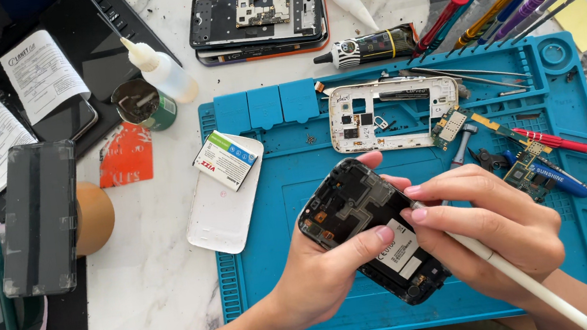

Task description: The person uses a white stylus to clean and scrape residue from the interior frame of a disassembled smartphone. They rotate the device to access different edges and corners, working around the battery and camera area. The person briefly picks up another phone to compare or reference before returning to the cleaning task.

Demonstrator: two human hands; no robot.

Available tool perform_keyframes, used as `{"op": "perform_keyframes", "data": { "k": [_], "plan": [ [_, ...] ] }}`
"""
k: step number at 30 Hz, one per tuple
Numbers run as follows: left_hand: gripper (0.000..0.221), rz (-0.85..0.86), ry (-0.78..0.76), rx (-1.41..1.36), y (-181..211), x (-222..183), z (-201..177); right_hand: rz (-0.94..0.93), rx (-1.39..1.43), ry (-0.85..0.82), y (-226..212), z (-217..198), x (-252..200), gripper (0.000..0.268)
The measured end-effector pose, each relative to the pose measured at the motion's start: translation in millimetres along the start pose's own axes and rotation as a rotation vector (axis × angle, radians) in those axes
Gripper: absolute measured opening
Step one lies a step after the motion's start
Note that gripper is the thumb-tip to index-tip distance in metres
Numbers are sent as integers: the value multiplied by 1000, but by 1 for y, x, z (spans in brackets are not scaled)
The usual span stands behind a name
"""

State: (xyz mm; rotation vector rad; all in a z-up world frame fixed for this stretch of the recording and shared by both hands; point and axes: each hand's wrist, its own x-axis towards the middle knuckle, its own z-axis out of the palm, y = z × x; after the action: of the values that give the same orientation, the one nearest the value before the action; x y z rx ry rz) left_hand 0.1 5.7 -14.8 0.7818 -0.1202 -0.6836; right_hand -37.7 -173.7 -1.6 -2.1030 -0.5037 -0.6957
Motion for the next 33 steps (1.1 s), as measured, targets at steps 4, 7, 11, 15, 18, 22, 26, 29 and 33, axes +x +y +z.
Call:
{"op": "perform_keyframes", "data": {
  "k": [4,7,11,15,18,22,26,29,33],
  "plan": [
    [59,16,4,14,-5,-2,-2,-2,-7,41,-2,4,2,6],
    [56,20,34,77,-3,-3,-1,-30,-65,22,-4,4,3,7],
    [45,120,24,258,0,-3,3,-73,-89,40,-4,7,3,8],
    [42,204,42,373,0,-4,6,-96,-125,70,-4,11,3,5],
    [38,278,59,480,2,-4,11,-89,-117,59,-4,10,0,6],
    [37,295,56,485,1,-6,12,-80,-88,62,-5,11,-1,6],
    [38,281,75,487,-1,-5,11,-73,-81,42,-6,12,-2,9],
    [40,261,82,486,-2,-5,10,-47,-55,43,-6,13,-1,10],
    [40,255,103,497,-1,-4,10,81,-67,38,-9,10,0,6]
  ]
}}
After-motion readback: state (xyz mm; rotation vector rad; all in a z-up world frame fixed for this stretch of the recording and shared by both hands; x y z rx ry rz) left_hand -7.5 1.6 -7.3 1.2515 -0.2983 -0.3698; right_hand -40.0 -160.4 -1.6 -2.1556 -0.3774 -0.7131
